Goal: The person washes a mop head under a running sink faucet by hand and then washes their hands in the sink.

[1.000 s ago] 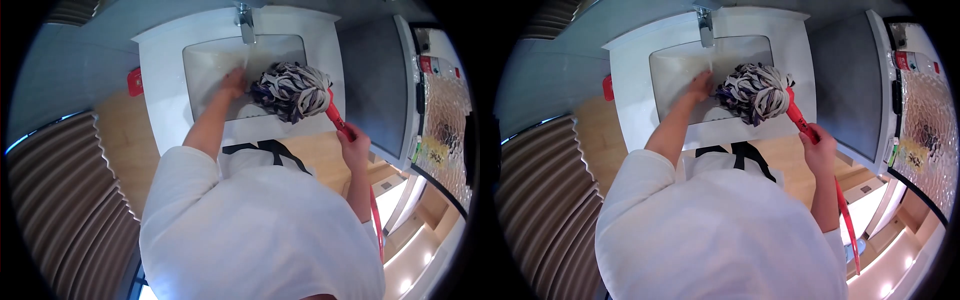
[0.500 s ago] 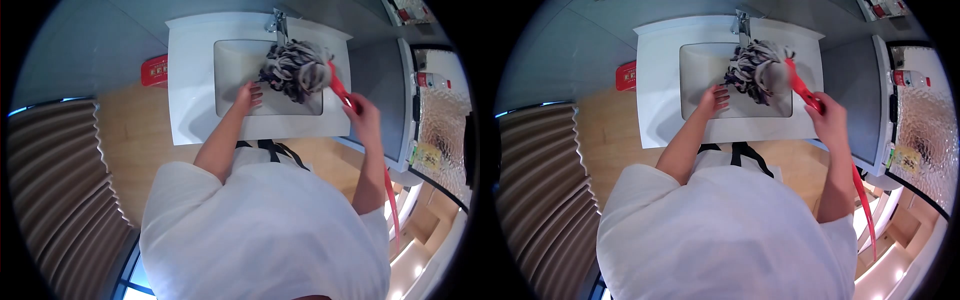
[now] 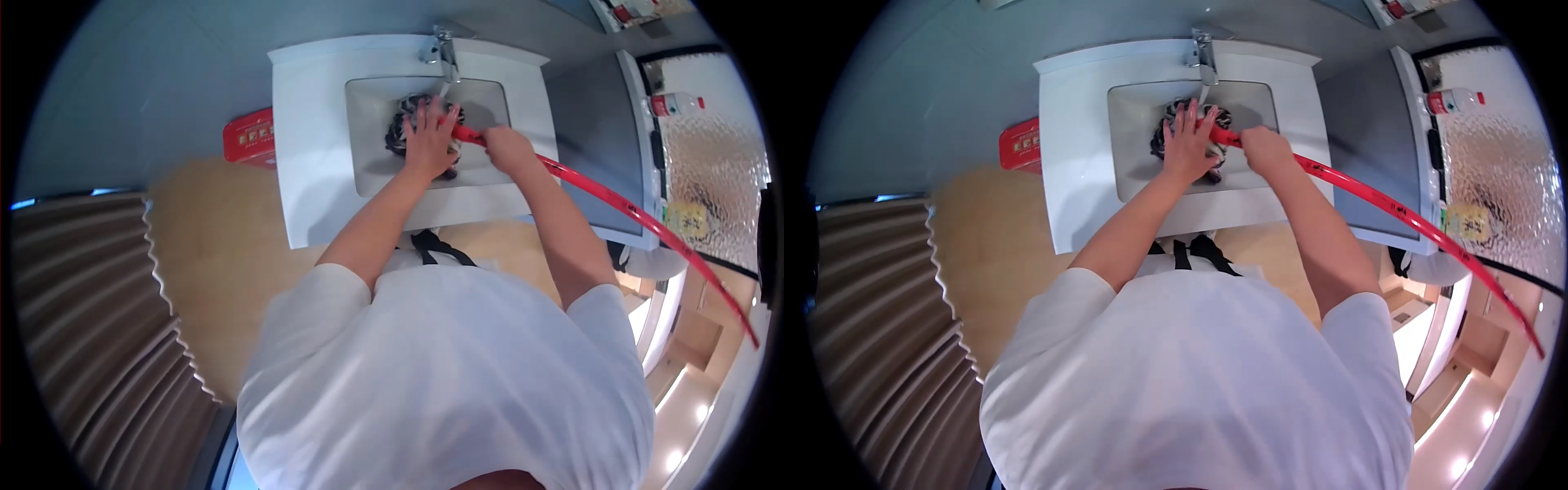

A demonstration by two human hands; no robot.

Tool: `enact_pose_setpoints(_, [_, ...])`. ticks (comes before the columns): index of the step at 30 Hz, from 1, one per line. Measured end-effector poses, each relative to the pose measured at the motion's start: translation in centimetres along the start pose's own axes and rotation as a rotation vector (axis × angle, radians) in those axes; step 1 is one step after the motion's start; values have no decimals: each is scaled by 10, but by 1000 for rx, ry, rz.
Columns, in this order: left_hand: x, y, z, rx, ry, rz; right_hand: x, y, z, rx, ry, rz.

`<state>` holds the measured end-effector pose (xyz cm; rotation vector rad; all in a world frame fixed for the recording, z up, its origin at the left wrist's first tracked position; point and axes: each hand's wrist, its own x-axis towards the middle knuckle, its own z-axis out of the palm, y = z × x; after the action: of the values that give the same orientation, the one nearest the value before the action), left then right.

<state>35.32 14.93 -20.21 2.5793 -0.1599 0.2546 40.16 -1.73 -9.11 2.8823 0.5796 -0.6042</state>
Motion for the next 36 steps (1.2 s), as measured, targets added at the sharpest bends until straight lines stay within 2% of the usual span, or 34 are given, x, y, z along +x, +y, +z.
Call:
enact_pose_setpoints(1, [7, 1, 2, 80, 125, 75, -8, -5, -2, -52, 2, -28])
enact_pose_setpoints(2, [14, -3, 11, 65, 124, 94, -16, -9, -2, -100, 0, -55])
enact_pose_setpoints(4, [18, -15, 30, -70, -179, 82, -35, -6, -3, -166, 16, -43])
enact_pose_setpoints(5, [12, -14, 23, -42, -54, 148, -49, -1, -14, -291, 33, 1])
enact_pose_setpoints(6, [4, -20, 27, -44, -65, 170, -64, 6, -27, -417, 49, 48])
enact_pose_setpoints(8, [-1, -33, 41, -127, -64, -1, -108, 28, -48, -427, 141, 138])
enact_pose_setpoints(12, [-9, -38, 42, -138, -69, 32, -214, 78, -82, -539, 388, 280])
enact_pose_setpoints(13, [-11, -45, 52, -139, 23, 97, -241, 94, -90, -592, 492, 309])
enact_pose_setpoints(14, [-13, -50, 59, -142, 114, 165, -270, 93, -114, -425, 538, 390])
enact_pose_setpoints(15, [-15, -49, 62, -143, 159, 186, -297, 98, -129, -470, 698, 418])
enact_pose_setpoints(16, [-16, -48, 60, -138, 161, 196, -328, 132, -120, -543, 959, 400])
enact_pose_setpoints(18, [-18, -43, 55, -165, 182, 216, -394, 167, -135, -714, 1268, 684])
enact_pose_setpoints(20, [-21, -33, 50, -185, 168, 190, -427, 188, -96, -550, 1649, 1164])
enact_pose_setpoints(22, [-21, -34, 57, -189, 231, 291, -432, 204, -62, 719, 1984, 721])
enact_pose_setpoints(23, [-21, -35, 60, -172, 204, 301, -425, 193, -54, 1306, 1915, 371])
enact_pose_setpoints(24, [-21, -31, 56, -150, 202, 301, -415, 173, -49, 1849, 1726, -17])
enact_pose_setpoints(26, [-23, -23, 51, -116, 115, 275, -410, 171, -42, 1993, 1436, -394])
enact_pose_setpoints(28, [-20, -9, 53, -128, 127, 280, -425, 200, -34, 2196, 1210, -707])
enact_pose_setpoints(31, [-27, 19, 56, -78, -25, 100, -424, 214, -50, 2197, 1170, -741])
enact_pose_setpoints(34, [-43, 41, 73, -176, 90, 64, -426, 232, -60, 2080, 1211, -821])
enact_pose_setpoints(36, [-51, 51, 66, -223, 80, 84, -426, 249, -72, 1997, 1106, -1068])
